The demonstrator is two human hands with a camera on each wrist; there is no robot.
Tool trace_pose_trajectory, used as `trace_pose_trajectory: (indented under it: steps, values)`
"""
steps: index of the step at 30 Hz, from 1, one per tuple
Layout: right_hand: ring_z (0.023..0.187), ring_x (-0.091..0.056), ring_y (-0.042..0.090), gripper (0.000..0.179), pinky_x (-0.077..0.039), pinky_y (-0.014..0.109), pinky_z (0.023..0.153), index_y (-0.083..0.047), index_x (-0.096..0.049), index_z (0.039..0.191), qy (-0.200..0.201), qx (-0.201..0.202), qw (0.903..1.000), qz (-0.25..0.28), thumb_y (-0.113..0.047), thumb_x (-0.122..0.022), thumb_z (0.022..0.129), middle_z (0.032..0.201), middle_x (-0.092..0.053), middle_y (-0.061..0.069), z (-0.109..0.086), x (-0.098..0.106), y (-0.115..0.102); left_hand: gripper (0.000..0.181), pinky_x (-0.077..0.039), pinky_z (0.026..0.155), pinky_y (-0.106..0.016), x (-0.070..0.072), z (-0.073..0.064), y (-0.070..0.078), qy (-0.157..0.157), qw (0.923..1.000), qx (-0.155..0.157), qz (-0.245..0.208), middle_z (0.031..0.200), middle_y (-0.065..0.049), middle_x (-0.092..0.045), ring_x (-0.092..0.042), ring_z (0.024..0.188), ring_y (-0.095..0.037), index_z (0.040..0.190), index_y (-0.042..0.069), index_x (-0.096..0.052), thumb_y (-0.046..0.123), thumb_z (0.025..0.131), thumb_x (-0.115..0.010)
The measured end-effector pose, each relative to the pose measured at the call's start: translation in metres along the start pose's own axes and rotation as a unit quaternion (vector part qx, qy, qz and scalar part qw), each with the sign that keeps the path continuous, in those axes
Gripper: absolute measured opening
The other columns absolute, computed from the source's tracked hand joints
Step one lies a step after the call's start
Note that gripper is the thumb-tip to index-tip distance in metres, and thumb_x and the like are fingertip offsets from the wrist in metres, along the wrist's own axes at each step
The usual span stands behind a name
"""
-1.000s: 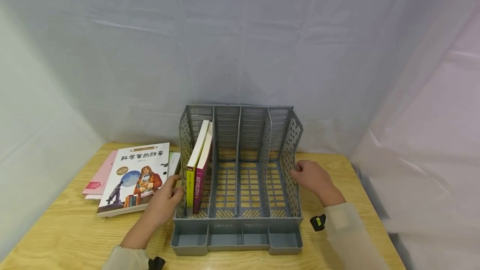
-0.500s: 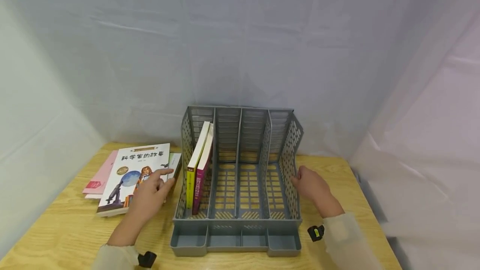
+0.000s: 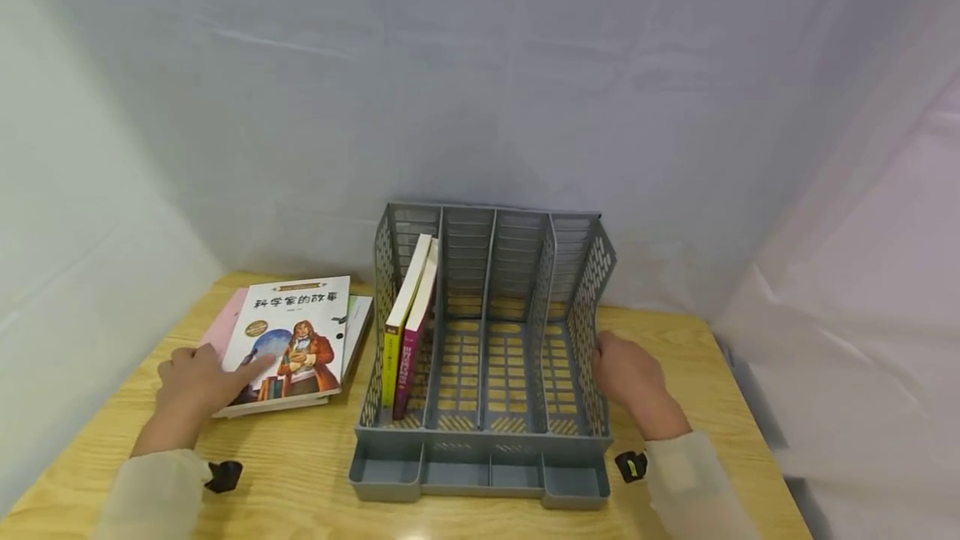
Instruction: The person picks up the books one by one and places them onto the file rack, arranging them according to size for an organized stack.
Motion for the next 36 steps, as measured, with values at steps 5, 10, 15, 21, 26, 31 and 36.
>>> trace_pose_trajectory:
  steps: [5,10,15,21,26,31,36]
  values:
    - [0.058,-0.047,0.02,0.015,-0.036,0.035,0.054,-0.007,-0.054,0.094,0.007,0.008,0.9996,-0.027,-0.012,-0.049,0.107,0.069,-0.049,0.005,0.004,-0.003,-0.01,0.119,-0.033,0.097,-0.077,-0.006,-0.001,-0.004,-0.001,0.9997,-0.023,-0.005,0.145,-0.054,-0.011,-0.01,0.131,-0.069,0.15,-0.024,-0.021,0.078,0.094,-0.048]
    - [0.057,-0.043,0.02,0.016,-0.035,0.035,0.055,-0.007,-0.052,0.093,0.008,0.015,0.9998,-0.013,-0.01,-0.046,0.108,0.069,-0.047,0.006,0.005,-0.003,-0.011,0.105,-0.022,0.104,-0.077,-0.003,-0.005,-0.001,0.019,0.9989,-0.04,-0.017,0.146,-0.055,-0.012,-0.007,0.134,-0.069,0.151,-0.022,-0.023,0.065,0.1,-0.052]
    - [0.057,-0.04,0.019,0.019,-0.034,0.034,0.056,-0.008,-0.047,0.09,-0.002,0.026,0.9996,0.014,-0.01,-0.044,0.109,0.069,-0.044,0.005,0.004,-0.006,-0.004,0.101,-0.03,0.101,-0.077,-0.003,-0.008,-0.007,0.007,0.9989,-0.035,-0.029,0.146,-0.054,-0.012,-0.009,0.133,-0.068,0.153,-0.019,-0.022,0.062,0.101,-0.053]
    - [0.057,-0.036,0.018,0.022,-0.032,0.033,0.057,-0.01,-0.043,0.087,-0.002,0.038,0.9986,0.036,-0.011,-0.042,0.109,0.068,-0.041,0.004,0.005,-0.009,-0.005,0.088,-0.023,0.105,-0.078,-0.001,-0.011,-0.012,0.006,0.9973,-0.06,-0.04,0.149,-0.053,-0.012,-0.007,0.135,-0.07,0.155,-0.014,-0.023,0.048,0.103,-0.058]
    - [0.057,-0.037,0.018,0.021,-0.032,0.034,0.058,-0.009,-0.043,0.089,-0.005,0.034,0.9983,0.046,-0.011,-0.041,0.109,0.069,-0.042,0.005,0.003,-0.01,-0.003,0.077,-0.012,0.108,-0.077,-0.002,-0.011,-0.01,0.01,0.9951,-0.087,-0.045,0.15,-0.051,-0.015,-0.01,0.137,-0.07,0.151,-0.012,-0.031,0.031,0.099,-0.067]
    - [0.058,-0.038,0.019,0.02,-0.033,0.035,0.058,-0.009,-0.044,0.09,0.003,0.023,0.9983,0.054,-0.012,-0.04,0.109,0.07,-0.042,0.006,0.0,-0.009,0.003,0.076,-0.015,0.106,-0.076,-0.004,-0.01,-0.003,0.012,0.9951,-0.086,-0.048,0.149,-0.052,-0.016,-0.012,0.135,-0.071,0.149,-0.012,-0.033,0.03,0.097,-0.069]
    - [0.058,-0.037,0.019,0.021,-0.033,0.035,0.058,-0.009,-0.043,0.09,0.003,0.019,0.9976,0.066,-0.012,-0.04,0.11,0.071,-0.041,0.005,0.002,-0.014,0.007,0.084,-0.026,0.099,-0.075,0.001,-0.017,0.0,0.012,0.9986,-0.038,-0.036,0.141,-0.055,-0.019,-0.02,0.126,-0.071,0.145,-0.018,-0.033,0.033,0.093,-0.074]
Point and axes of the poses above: each hand's wrist, its own z-axis towards the middle knuckle, its own x-axis out of the back of the hand, y = z × x, the point moved 4 cm from there along z, towards the middle knuckle
